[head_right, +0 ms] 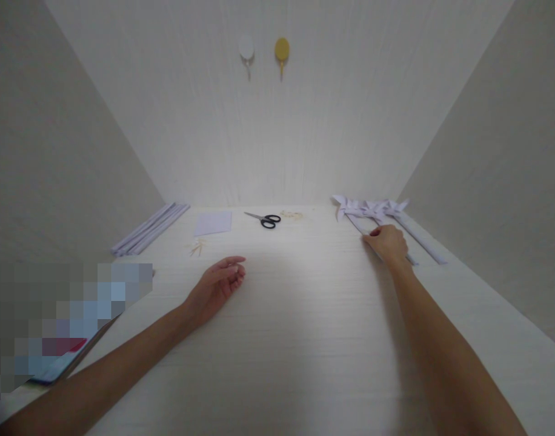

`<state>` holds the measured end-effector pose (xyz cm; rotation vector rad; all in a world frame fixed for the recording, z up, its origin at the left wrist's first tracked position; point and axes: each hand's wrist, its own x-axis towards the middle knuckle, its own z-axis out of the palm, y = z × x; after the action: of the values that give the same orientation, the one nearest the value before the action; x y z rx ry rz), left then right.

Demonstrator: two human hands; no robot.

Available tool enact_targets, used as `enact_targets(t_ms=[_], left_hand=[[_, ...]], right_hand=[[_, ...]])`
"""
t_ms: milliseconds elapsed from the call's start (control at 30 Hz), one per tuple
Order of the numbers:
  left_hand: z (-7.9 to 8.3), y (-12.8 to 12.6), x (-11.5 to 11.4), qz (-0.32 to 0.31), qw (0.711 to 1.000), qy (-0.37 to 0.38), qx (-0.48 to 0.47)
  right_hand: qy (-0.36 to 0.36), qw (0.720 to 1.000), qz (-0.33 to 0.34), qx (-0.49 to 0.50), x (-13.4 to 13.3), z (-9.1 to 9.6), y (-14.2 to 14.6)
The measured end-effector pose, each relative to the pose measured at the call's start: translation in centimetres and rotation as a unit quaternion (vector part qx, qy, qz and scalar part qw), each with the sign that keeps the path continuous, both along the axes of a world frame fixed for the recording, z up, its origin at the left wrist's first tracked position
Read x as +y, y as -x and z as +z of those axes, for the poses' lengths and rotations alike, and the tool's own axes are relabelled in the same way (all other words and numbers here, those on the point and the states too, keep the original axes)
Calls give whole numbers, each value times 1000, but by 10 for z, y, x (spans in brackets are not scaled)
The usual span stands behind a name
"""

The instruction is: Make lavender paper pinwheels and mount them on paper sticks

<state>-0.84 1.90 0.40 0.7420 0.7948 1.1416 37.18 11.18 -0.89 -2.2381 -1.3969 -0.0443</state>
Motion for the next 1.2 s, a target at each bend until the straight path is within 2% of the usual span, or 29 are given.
enact_targets(t_ms=[133, 367, 533, 733, 867, 1000, 1067, 1133, 1167, 1200], left_hand=[[0, 0, 0, -1, 1000, -1, -1], [0, 0, -1, -2, 1000, -4, 4], [1, 0, -1, -2, 1000, -14, 14], [-4, -3, -6, -16, 996, -56, 74], [-9, -4, -8, -29, 983, -105, 145], [-14, -3, -10, -28, 968, -152, 199], [-16, -3, -10, -37, 950, -186, 249], [-17, -1, -7, -56, 907, -244, 339], [-16, 0, -3, -71, 863, -290, 409], [-14, 3, 3, -65, 800, -342, 489]], right_hand=[[42, 998, -41, -9, -4, 7, 10], [44, 998, -37, -19, -3, 7, 12], [32, 999, -8, -25, -8, 8, 13], [3, 999, -7, -52, -39, 35, 28], [16, 992, 79, -102, -73, 47, 57], [44, 970, 190, -142, -104, 43, 103], [55, 953, 237, -179, -114, 39, 129], [60, 939, 271, -205, -119, 38, 156], [61, 928, 296, -218, -120, 38, 169], [61, 916, 322, -230, -120, 38, 181]])
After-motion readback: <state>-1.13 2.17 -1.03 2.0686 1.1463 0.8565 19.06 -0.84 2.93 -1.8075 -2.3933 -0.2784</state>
